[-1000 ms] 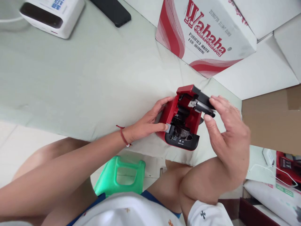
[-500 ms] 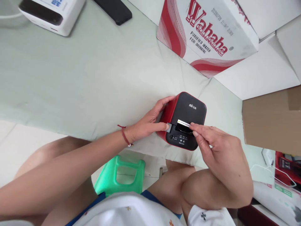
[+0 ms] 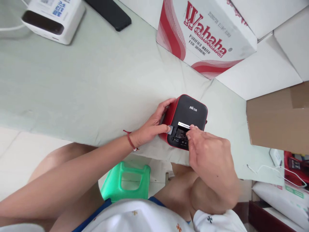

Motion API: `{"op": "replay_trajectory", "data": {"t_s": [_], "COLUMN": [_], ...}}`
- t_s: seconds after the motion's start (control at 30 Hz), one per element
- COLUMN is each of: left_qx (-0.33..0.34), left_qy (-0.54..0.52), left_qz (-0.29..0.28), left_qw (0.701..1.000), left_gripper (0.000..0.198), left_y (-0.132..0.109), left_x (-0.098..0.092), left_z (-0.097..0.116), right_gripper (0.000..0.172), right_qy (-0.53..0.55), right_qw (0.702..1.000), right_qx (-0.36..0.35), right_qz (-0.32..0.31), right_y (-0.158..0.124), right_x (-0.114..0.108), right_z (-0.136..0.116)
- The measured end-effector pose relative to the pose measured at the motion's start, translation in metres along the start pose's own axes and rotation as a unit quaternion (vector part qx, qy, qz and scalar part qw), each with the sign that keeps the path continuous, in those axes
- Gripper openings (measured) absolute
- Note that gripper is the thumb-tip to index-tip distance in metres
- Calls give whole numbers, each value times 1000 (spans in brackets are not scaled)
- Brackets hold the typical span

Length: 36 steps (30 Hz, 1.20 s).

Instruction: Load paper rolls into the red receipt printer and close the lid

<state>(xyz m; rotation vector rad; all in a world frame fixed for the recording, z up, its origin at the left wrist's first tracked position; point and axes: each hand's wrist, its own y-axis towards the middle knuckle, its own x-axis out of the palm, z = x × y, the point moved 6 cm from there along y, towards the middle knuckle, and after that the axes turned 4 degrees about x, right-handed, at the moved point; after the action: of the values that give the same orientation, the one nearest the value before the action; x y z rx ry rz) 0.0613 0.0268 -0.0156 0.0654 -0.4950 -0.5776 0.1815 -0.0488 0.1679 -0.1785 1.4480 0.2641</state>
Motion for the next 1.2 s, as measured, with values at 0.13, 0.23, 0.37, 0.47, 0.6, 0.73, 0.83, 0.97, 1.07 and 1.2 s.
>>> {"op": "replay_trajectory", "data": {"t_s": [0.13, 0.23, 0.37, 0.47, 0.6, 0.73, 0.83, 0.97, 1.07, 1.2], "left_qx": [-4, -16, -21, -17, -25, -18, -20, -22, -17, -18], "left_qy": [5, 25, 26, 11, 12, 17, 25, 33, 11, 2], "left_qz": [-2, 16, 8, -31, -105, -119, -108, -102, -118, -127], "left_qw": [1000, 999, 999, 999, 994, 993, 994, 994, 993, 992], "left_gripper": [93, 80, 83, 90, 109, 118, 127, 132, 130, 122], "left_y": [2, 11, 24, 25, 16, 10, 12, 15, 13, 10], "left_x": [-4, -6, -3, -2, -2, -1, 0, -3, -4, -4], "left_z": [2, 9, 19, 24, 25, 26, 26, 21, 16, 11], "right_gripper": [37, 36, 32, 28, 31, 31, 32, 32, 32, 30], "right_qy": [6, 26, 85, 129, 174, 217, 208, 206, 212, 239], "right_qw": [1000, 999, 996, 991, 984, 970, 968, 968, 967, 966], "right_qx": [14, 15, 30, 27, -11, -65, -82, -90, -87, -27], "right_qz": [1, 13, 23, 8, -42, -90, -111, -115, -112, -92], "right_y": [-6, -9, -9, -10, -17, -24, -25, -25, -24, -13], "right_x": [8, 7, 1, -2, -5, -8, -8, -8, -11, -4], "right_z": [-7, -5, 12, 24, 31, 32, 33, 32, 32, 36]}}
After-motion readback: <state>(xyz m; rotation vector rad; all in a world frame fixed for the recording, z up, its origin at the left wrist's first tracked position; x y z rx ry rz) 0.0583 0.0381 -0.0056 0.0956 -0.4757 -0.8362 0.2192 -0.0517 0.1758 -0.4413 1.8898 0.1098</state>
